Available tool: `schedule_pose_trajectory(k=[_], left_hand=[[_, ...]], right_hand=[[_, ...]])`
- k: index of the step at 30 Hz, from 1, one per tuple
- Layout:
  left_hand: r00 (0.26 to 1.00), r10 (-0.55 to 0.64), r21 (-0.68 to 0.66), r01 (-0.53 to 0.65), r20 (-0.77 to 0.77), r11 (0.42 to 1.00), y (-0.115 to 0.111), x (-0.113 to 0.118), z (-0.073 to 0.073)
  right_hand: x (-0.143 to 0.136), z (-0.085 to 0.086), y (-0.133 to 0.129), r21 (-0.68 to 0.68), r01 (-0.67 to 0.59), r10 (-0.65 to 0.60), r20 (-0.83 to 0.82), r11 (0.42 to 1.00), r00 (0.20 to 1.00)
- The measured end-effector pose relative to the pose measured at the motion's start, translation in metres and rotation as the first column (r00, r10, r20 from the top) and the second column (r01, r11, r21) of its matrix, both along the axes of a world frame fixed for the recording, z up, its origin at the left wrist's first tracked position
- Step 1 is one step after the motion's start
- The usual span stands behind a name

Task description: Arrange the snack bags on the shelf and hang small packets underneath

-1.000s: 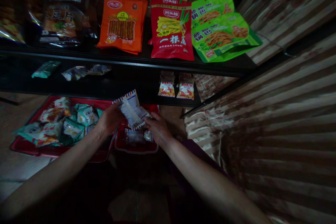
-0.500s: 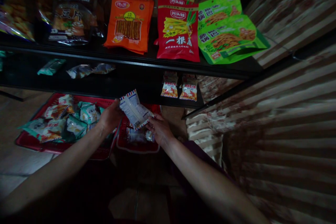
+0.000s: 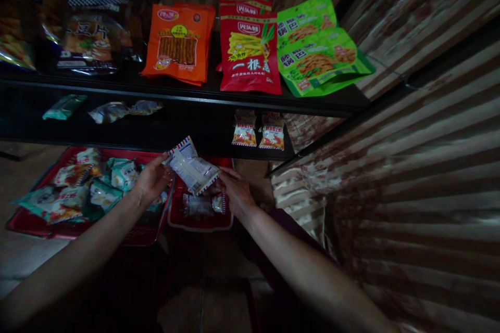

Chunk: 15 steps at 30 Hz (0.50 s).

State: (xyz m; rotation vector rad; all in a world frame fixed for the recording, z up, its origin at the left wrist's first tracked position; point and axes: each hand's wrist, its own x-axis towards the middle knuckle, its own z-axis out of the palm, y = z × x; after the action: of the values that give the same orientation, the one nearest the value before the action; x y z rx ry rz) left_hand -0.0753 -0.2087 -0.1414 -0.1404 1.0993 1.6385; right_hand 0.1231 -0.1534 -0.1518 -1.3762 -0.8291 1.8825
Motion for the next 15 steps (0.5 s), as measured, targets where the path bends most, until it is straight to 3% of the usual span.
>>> schedule_pose_trajectory(k=[5, 10, 13, 15], left_hand=[[0.985, -0.053, 0.011, 0.056, -0.162, 0.998, 0.002, 0.0, -0.011], [0.985, -0.036, -0.025, 0.033, -0.169, 0.999, 0.002, 0.002, -0.017], [0.982, 0.006, -0.081, -0.021, -0.189, 0.997, 0.003, 0.005, -0.018], [0.979, 0.024, -0.111, -0.047, -0.202, 0.993, 0.003, 0.004, -0.02]], right_hand=[[0.001, 0.007, 0.001, 0.041, -0.005, 0.004, 0.043, 0.999, 0.999], [0.002, 0.003, 0.007, 0.079, -0.006, -0.001, 0.086, 0.997, 0.996], [0.001, -0.003, 0.009, 0.127, -0.081, 0.062, 0.145, 0.989, 0.987], [0.001, -0.004, 0.008, 0.249, -0.18, 0.109, 0.274, 0.951, 0.955]])
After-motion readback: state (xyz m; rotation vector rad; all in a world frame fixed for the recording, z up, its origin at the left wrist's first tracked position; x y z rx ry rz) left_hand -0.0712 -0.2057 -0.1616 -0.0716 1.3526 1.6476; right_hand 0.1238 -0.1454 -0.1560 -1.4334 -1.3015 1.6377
